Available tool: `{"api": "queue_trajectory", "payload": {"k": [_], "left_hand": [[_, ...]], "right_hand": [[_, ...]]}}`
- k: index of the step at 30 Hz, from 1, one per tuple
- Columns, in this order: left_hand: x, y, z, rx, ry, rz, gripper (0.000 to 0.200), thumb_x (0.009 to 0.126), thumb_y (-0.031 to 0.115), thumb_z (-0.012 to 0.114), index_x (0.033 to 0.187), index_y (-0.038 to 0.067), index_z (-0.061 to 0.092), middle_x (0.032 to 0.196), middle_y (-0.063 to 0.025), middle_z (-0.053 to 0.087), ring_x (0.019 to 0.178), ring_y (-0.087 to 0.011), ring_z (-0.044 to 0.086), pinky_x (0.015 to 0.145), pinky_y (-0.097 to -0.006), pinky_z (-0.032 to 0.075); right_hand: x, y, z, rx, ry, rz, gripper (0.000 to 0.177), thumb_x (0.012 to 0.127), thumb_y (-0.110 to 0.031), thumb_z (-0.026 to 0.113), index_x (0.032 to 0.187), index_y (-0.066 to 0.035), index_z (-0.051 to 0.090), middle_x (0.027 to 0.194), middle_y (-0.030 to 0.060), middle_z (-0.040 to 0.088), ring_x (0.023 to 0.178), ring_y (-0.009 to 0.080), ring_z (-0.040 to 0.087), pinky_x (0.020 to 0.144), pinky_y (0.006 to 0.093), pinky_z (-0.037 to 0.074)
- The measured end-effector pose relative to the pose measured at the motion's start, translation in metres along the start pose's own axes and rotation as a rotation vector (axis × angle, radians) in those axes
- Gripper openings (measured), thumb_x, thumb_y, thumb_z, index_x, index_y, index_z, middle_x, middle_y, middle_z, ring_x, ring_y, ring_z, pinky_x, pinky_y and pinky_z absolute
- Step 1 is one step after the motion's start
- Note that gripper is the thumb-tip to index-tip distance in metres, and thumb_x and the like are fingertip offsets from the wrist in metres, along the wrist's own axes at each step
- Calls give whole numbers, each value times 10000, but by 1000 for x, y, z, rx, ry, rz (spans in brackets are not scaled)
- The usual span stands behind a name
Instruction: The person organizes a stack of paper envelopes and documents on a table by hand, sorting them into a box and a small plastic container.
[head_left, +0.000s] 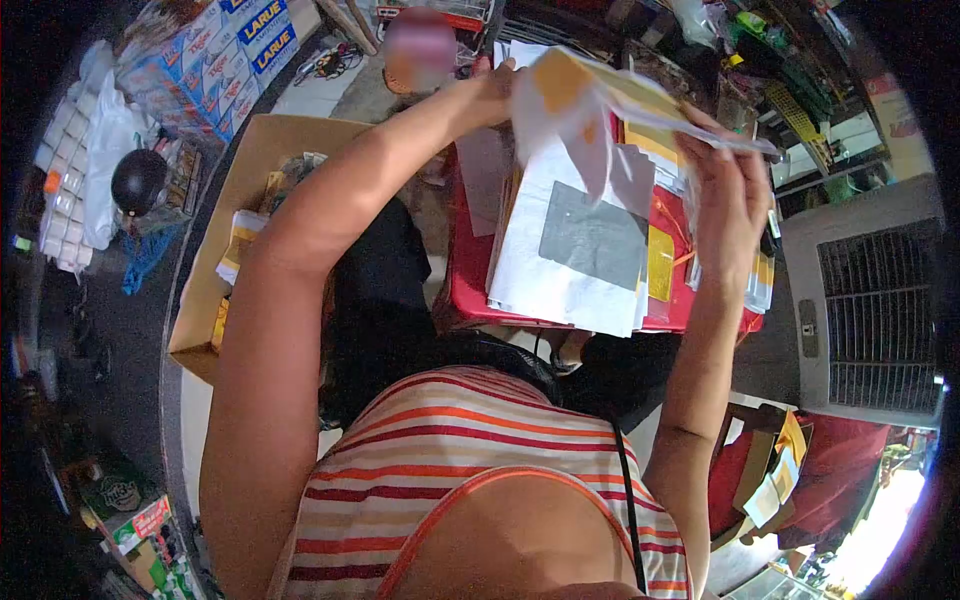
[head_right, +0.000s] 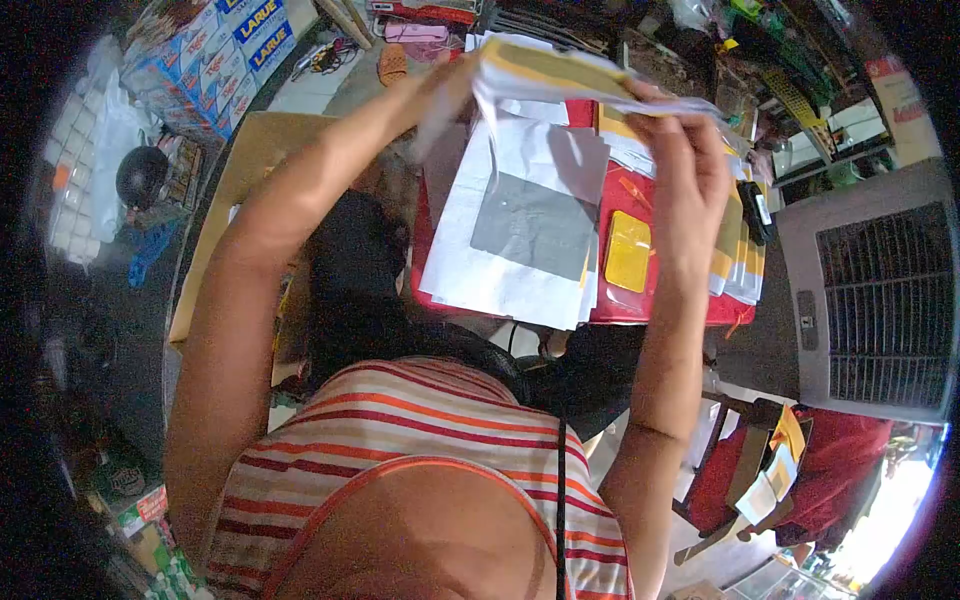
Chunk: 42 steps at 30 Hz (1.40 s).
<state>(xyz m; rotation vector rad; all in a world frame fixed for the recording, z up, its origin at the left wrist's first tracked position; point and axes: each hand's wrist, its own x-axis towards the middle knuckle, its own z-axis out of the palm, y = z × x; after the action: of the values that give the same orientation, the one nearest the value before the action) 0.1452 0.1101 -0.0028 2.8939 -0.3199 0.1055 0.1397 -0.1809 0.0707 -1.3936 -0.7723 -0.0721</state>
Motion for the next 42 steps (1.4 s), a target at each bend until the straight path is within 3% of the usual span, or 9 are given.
{"api": "queue_trajectory", "payload": {"k": [4,7,12,15,20,28,34,38,42], "left_hand": [[-2,-3,8,52,137,101,440,833,142,674,1256,65,577,1274,-139,566,1270,-350,483,960,-493,482],[2,7,1,119,-49,-57,496,835,-14,572,1325,39,515,1361,-146,531,1301,-324,475,1091,-437,378],[12,-21,26,101,37,130,511,758,-106,587,1259,-20,538,1309,-206,542,1273,-353,488,1068,-414,410],[14,-24,38,45,54,106,451,775,-84,576,1221,-18,560,1262,-208,565,1237,-365,508,1036,-417,427],[6,-20,37,-144,67,169,381,870,264,575,1140,0,623,1194,-189,602,1163,-370,544,972,-405,448],[3,-22,51,-165,258,77,346,868,238,609,1125,9,651,1126,-200,651,1071,-389,603,911,-409,485],[13,-34,44,-623,469,-124,244,903,158,591,1063,-16,655,933,-145,705,744,-207,696,672,-324,541],[19,-39,39,-1142,365,-334,254,972,125,572,1162,-42,596,1108,-105,634,959,-185,667,850,-244,559],[13,-32,30,-1326,485,-255,274,933,109,609,1131,-81,609,1008,-116,667,914,-164,675,800,-238,538]], "right_hand": [[-11,-27,-49,-75,-26,-228,291,987,-217,518,1113,40,564,1305,315,539,1246,346,538,1045,430,453],[-21,-41,-66,-169,-28,-304,349,968,-308,561,1069,26,563,1271,319,558,1203,376,563,1032,468,450],[-48,-55,-22,-430,-187,-195,118,921,-76,519,963,28,556,1166,229,651,1074,300,634,956,405,469],[-59,-40,-5,-535,-340,-191,127,886,-19,499,964,45,576,1170,190,662,1061,283,647,927,374,489],[-73,-31,0,-561,-362,-141,180,825,-8,526,979,11,617,1176,174,664,992,302,646,901,396,478],[-95,-23,-4,-705,-364,-149,295,707,-55,516,951,-42,681,1217,92,667,899,228,548,894,380,369],[-105,-21,-3,-656,-243,-97,302,719,-70,489,938,-51,696,1230,90,664,929,237,532,907,385,369],[-104,-20,-2,-650,-230,-117,301,719,-67,487,934,-53,698,1229,86,664,931,236,530,902,383,373],[-102,-20,-2,-644,-253,-93,296,725,-60,491,939,-52,697,1234,86,661,932,241,531,899,382,374]]}}
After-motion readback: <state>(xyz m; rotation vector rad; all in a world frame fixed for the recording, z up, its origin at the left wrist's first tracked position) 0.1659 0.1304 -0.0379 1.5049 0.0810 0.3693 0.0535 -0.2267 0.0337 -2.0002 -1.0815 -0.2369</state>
